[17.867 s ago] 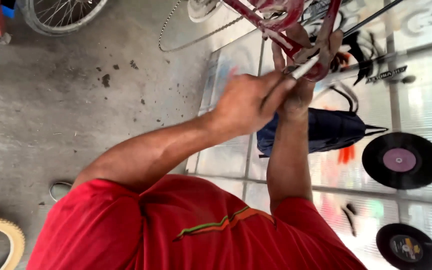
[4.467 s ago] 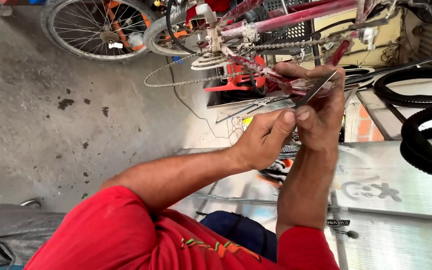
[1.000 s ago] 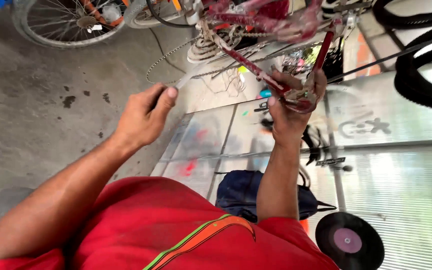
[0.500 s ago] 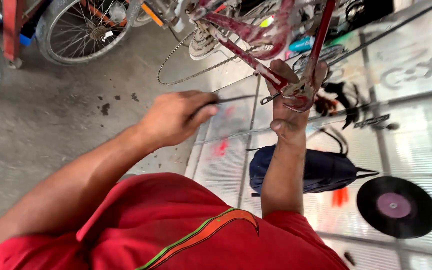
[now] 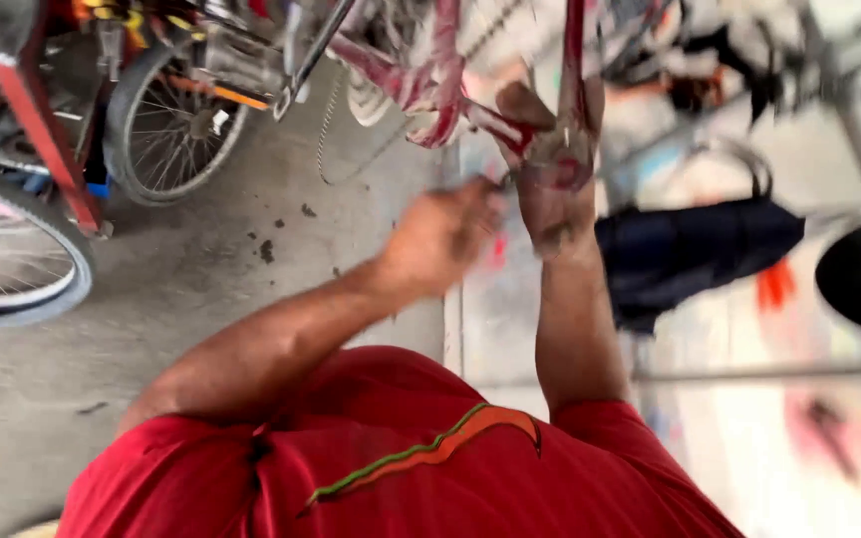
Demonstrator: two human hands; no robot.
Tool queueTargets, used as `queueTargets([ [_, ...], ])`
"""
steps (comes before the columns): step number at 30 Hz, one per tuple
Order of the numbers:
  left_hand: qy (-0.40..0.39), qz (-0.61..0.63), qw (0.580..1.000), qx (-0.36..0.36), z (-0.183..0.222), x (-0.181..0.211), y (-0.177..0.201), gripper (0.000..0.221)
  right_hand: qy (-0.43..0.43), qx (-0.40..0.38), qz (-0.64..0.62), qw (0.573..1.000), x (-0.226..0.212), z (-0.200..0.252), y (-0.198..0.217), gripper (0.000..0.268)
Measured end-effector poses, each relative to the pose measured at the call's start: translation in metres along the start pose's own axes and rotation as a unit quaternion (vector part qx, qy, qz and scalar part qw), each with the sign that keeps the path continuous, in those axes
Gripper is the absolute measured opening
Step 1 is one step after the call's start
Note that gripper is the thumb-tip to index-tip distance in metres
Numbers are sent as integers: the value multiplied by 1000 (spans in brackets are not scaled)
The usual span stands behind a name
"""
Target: A person uses a wrench to loosen and remove components from a bicycle frame in preparation for further work.
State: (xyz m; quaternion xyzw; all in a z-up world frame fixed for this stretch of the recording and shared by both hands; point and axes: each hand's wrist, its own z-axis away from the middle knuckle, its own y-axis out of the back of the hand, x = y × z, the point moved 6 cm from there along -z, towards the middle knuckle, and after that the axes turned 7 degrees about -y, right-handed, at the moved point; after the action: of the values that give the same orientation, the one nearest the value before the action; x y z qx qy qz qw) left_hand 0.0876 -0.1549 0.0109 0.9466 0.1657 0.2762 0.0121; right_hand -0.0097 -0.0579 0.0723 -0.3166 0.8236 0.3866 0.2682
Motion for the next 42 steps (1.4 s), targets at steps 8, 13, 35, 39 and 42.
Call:
queueTargets([
  [8, 42, 40, 998, 4, -2, -27, -8, 25, -50, 224, -215, 949, -17, 11, 0, 110],
  [13, 36, 17, 999, 19, 34, -28, -3, 26, -130, 510, -245, 814, -61, 64, 41, 91],
  [35, 68, 180, 975, 116, -25, 3, 16, 39, -254, 267, 111, 923, -36, 110, -18, 87],
  [39, 55, 192, 974, 111, -27, -5, 7, 39, -214, 216, 122, 945, 3, 85, -40, 94],
  [42, 41, 220, 969, 109, -30, -1, 17, 39, -173, 205, -5, 963, 17, 75, -50, 79],
])
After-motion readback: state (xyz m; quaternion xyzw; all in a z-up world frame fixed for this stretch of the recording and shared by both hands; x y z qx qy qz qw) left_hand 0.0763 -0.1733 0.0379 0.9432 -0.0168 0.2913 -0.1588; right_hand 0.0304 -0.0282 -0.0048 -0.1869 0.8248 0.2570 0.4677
